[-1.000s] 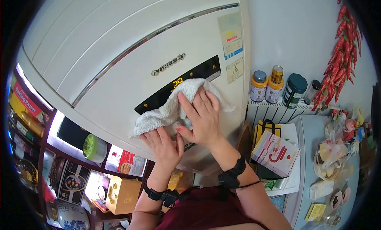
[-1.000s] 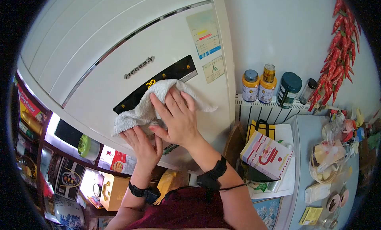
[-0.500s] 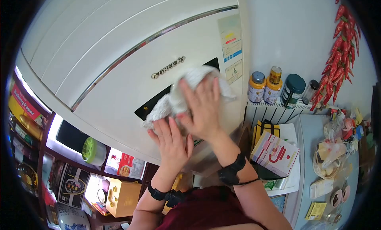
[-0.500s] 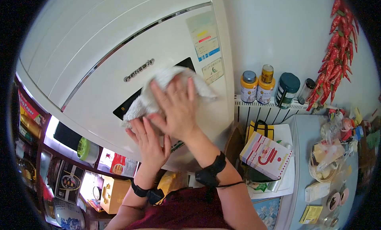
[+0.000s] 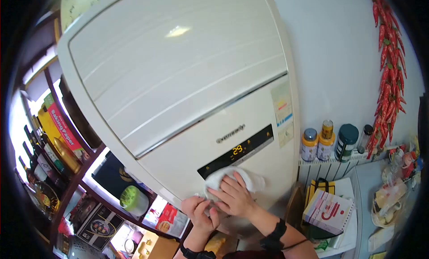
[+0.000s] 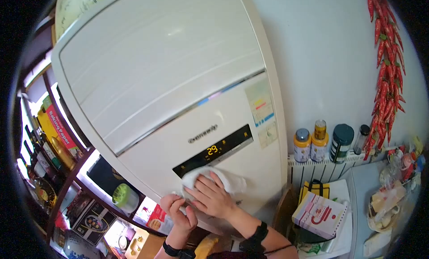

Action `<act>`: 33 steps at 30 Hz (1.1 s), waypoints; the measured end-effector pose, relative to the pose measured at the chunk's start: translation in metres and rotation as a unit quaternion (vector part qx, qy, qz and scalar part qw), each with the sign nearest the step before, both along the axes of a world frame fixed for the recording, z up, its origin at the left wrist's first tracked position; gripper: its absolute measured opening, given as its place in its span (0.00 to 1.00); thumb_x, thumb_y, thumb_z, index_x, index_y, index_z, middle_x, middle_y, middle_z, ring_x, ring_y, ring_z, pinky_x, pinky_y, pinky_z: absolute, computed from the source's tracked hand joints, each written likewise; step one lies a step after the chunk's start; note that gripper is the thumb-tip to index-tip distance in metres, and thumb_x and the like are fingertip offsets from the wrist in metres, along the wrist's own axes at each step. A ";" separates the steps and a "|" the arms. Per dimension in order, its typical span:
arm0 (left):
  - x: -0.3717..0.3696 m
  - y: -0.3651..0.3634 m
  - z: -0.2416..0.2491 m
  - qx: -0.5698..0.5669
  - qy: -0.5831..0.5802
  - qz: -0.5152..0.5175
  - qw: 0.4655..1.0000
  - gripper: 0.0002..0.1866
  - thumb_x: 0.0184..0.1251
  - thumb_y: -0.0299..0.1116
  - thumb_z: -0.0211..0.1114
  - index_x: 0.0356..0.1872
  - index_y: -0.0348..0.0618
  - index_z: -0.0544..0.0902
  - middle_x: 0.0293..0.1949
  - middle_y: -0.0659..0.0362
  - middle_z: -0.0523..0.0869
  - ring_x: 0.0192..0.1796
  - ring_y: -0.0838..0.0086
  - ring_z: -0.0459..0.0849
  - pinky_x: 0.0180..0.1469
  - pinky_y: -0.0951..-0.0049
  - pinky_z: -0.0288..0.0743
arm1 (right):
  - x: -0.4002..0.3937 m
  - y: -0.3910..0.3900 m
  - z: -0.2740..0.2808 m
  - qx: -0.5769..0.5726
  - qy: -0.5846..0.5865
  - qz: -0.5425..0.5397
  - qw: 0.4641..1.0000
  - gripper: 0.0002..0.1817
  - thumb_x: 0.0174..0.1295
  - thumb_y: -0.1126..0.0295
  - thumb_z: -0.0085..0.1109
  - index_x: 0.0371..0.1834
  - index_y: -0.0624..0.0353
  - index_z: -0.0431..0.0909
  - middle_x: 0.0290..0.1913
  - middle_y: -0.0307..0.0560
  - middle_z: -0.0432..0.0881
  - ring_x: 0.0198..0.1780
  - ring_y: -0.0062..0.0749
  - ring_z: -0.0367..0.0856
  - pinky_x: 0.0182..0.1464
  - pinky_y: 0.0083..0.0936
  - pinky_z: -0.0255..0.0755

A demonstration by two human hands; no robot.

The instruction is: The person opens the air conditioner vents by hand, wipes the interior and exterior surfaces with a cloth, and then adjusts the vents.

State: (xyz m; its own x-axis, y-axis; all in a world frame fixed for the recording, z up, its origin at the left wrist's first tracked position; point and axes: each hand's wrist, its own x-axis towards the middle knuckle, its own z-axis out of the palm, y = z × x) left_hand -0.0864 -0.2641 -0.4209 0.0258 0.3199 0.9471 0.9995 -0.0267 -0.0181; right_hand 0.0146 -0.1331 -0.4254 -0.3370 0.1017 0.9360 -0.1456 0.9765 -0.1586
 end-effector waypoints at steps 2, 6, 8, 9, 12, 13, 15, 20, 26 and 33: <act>-0.005 -0.004 0.021 0.025 0.045 0.011 0.999 0.18 0.54 0.30 0.64 0.48 0.43 0.76 0.52 0.48 0.71 0.54 0.51 0.71 0.57 0.50 0.64 | -0.005 -0.009 -0.021 -0.027 0.027 -0.018 0.999 0.23 0.55 0.60 0.64 0.56 0.49 0.80 0.57 0.48 0.76 0.65 0.43 0.70 0.71 0.53 0.51; -0.015 -0.006 0.072 0.047 0.139 0.128 0.981 0.26 0.56 0.32 0.65 0.58 0.41 0.75 0.65 0.41 0.66 0.68 0.41 0.62 0.69 0.44 0.54 | -0.012 -0.025 -0.046 -0.063 0.042 -0.064 0.995 0.22 0.50 0.65 0.68 0.51 0.47 0.81 0.55 0.47 0.75 0.62 0.43 0.71 0.70 0.53 0.55; -0.017 -0.004 0.099 0.037 0.159 0.183 0.969 0.30 0.57 0.31 0.64 0.64 0.39 0.71 0.70 0.39 0.60 0.73 0.38 0.54 0.73 0.42 0.47 | -0.010 -0.028 -0.047 -0.053 0.034 -0.076 0.995 0.22 0.49 0.66 0.68 0.51 0.47 0.81 0.55 0.46 0.75 0.62 0.43 0.71 0.70 0.53 0.55; -0.017 -0.002 0.112 0.027 0.163 0.207 0.964 0.33 0.58 0.29 0.63 0.67 0.39 0.67 0.73 0.38 0.56 0.75 0.38 0.50 0.73 0.42 0.43 | -0.010 -0.029 -0.048 -0.048 0.030 -0.082 0.995 0.21 0.49 0.66 0.68 0.51 0.46 0.81 0.54 0.46 0.74 0.62 0.43 0.71 0.70 0.53 0.55; -0.022 -0.001 0.140 -0.005 0.167 0.252 0.953 0.34 0.60 0.29 0.62 0.70 0.37 0.64 0.75 0.38 0.53 0.78 0.40 0.45 0.75 0.43 0.35 | -0.013 -0.026 -0.054 -0.031 0.044 -0.084 0.995 0.19 0.51 0.68 0.67 0.49 0.48 0.81 0.59 0.51 0.72 0.65 0.48 0.68 0.71 0.56 0.53; -0.024 -0.001 0.148 -0.016 0.167 0.263 0.950 0.34 0.61 0.30 0.62 0.70 0.37 0.64 0.75 0.39 0.53 0.78 0.41 0.44 0.76 0.44 0.33 | -0.013 -0.026 -0.054 -0.028 0.047 -0.089 0.995 0.19 0.50 0.68 0.67 0.49 0.48 0.81 0.59 0.50 0.72 0.65 0.48 0.68 0.71 0.56 0.53; -0.025 -0.001 0.160 -0.019 0.157 0.242 0.957 0.33 0.61 0.32 0.62 0.69 0.36 0.66 0.75 0.43 0.58 0.78 0.45 0.47 0.76 0.46 0.31 | -0.015 -0.026 -0.054 -0.029 0.056 -0.101 0.993 0.21 0.48 0.69 0.67 0.49 0.45 0.81 0.58 0.47 0.71 0.65 0.44 0.68 0.70 0.54 0.55; -0.025 -0.002 0.168 -0.032 0.170 0.226 0.959 0.32 0.61 0.33 0.62 0.68 0.36 0.68 0.71 0.49 0.67 0.76 0.51 0.56 0.77 0.48 0.33 | -0.016 -0.028 -0.055 -0.027 0.053 -0.112 0.992 0.24 0.46 0.70 0.68 0.51 0.44 0.80 0.58 0.46 0.70 0.65 0.44 0.67 0.69 0.54 0.55; -0.024 -0.005 0.169 -0.009 0.226 0.206 0.952 0.27 0.58 0.32 0.64 0.62 0.42 0.77 0.60 0.55 0.76 0.67 0.61 0.70 0.75 0.53 0.45 | -0.016 -0.030 -0.056 -0.023 0.039 -0.123 0.991 0.24 0.47 0.70 0.67 0.52 0.44 0.79 0.57 0.47 0.69 0.65 0.47 0.67 0.70 0.55 0.54; -0.031 -0.027 0.272 0.162 0.271 0.217 0.924 0.27 0.57 0.33 0.64 0.61 0.43 0.77 0.61 0.53 0.75 0.67 0.58 0.69 0.72 0.54 0.51 | -0.018 -0.026 -0.059 -0.008 0.040 -0.131 0.991 0.25 0.46 0.70 0.69 0.52 0.44 0.78 0.57 0.47 0.68 0.65 0.47 0.67 0.69 0.56 0.55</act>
